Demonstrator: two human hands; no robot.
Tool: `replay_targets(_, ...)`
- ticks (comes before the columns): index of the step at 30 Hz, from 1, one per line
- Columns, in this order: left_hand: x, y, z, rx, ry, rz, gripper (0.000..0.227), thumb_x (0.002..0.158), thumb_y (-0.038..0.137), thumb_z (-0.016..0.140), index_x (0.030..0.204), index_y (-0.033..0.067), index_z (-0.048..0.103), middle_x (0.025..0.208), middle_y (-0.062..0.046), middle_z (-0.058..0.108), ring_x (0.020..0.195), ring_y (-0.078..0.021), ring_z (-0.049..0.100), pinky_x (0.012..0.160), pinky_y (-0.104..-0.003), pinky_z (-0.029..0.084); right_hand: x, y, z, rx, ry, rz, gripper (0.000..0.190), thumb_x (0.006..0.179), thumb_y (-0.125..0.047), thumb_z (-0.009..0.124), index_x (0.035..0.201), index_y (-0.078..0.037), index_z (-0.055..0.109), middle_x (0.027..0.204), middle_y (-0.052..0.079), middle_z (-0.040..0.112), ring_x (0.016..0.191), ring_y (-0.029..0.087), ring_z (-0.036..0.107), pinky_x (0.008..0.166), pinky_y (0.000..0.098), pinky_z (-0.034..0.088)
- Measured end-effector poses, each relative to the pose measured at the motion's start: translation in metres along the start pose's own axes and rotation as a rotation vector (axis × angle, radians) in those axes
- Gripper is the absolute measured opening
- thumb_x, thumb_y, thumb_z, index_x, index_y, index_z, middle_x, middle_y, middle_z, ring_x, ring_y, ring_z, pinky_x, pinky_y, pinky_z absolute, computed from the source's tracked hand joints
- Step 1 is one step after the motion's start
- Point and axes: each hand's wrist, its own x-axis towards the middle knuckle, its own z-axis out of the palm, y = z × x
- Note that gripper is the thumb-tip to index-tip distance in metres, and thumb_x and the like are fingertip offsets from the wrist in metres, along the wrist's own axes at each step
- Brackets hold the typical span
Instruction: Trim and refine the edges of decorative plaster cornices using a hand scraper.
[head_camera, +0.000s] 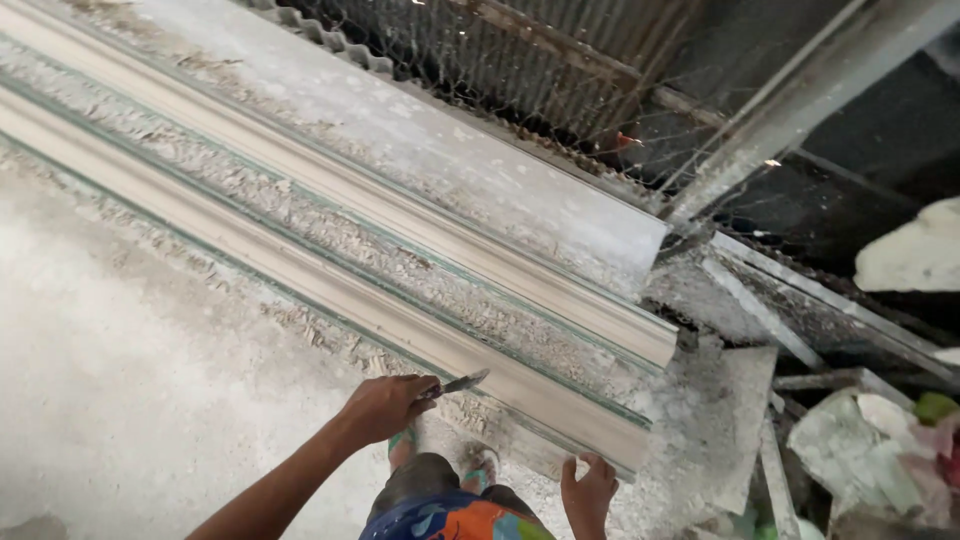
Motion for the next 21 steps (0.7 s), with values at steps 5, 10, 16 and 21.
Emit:
replay_targets(5, 0.031, -0.017, 0.001, 0.130, -0.145, 0.193, 0.022, 0.094, 0.032, 0.065, 0.113, 0.0196, 0.064, 0.087, -0.005, 0.075, 0.070, -0.0316, 0.072, 0.060, -0.047, 0.053, -0.017, -0.042, -0.011, 0.016, -0.009, 0.310, 0.076, 0.086, -0.044, 0.070, 0.135, 0.006, 0.041, 0.139, 0.028, 0.038, 0.124, 0.046, 0.043, 0.106, 0.0544, 0.038)
replay_targets(10, 0.053, -0.029, 0.008, 0.219, -0.247, 0.300, 0.020, 0.098, 0.034, 0.062, 0.109, 0.0171, 0.061, 0.084, -0.008, 0.075, 0.068, -0.0344, 0.073, 0.059, -0.050, 0.055, -0.032, -0.070, 0.020, 0.059, 0.268, 0.217, 0.107, 0.080, -0.054, 0.074, 0.145, 0.015, 0.024, 0.148, 0.036, 0.028, 0.134, 0.053, 0.035, 0.110, 0.0581, 0.036)
replay_targets(16, 0.073, -0.070, 0.027, 0.283, -0.468, 0.331, 0.043, 0.103, 0.040, 0.043, 0.142, 0.0242, 0.052, 0.117, -0.012, 0.073, 0.095, -0.0455, 0.074, 0.082, -0.061, 0.059, -0.036, -0.125, -0.010, 0.342, -0.055, 0.532, 0.119, 0.090, -0.063, 0.066, 0.161, 0.005, -0.002, 0.167, 0.030, -0.007, 0.155, 0.049, -0.002, 0.126, 0.0588, 0.009)
replay_targets(21, 0.082, -0.048, 0.002, 0.417, -0.516, 0.428, 0.043, 0.104, 0.038, 0.040, 0.146, 0.0291, 0.046, 0.112, -0.009, 0.072, 0.090, -0.0417, 0.075, 0.076, -0.056, 0.061, -0.029, -0.104, 0.017, 0.435, -0.006, 0.603, 0.121, 0.085, -0.065, 0.073, 0.161, 0.005, 0.009, 0.153, 0.040, 0.024, 0.147, 0.054, 0.029, 0.125, 0.0555, 0.026)
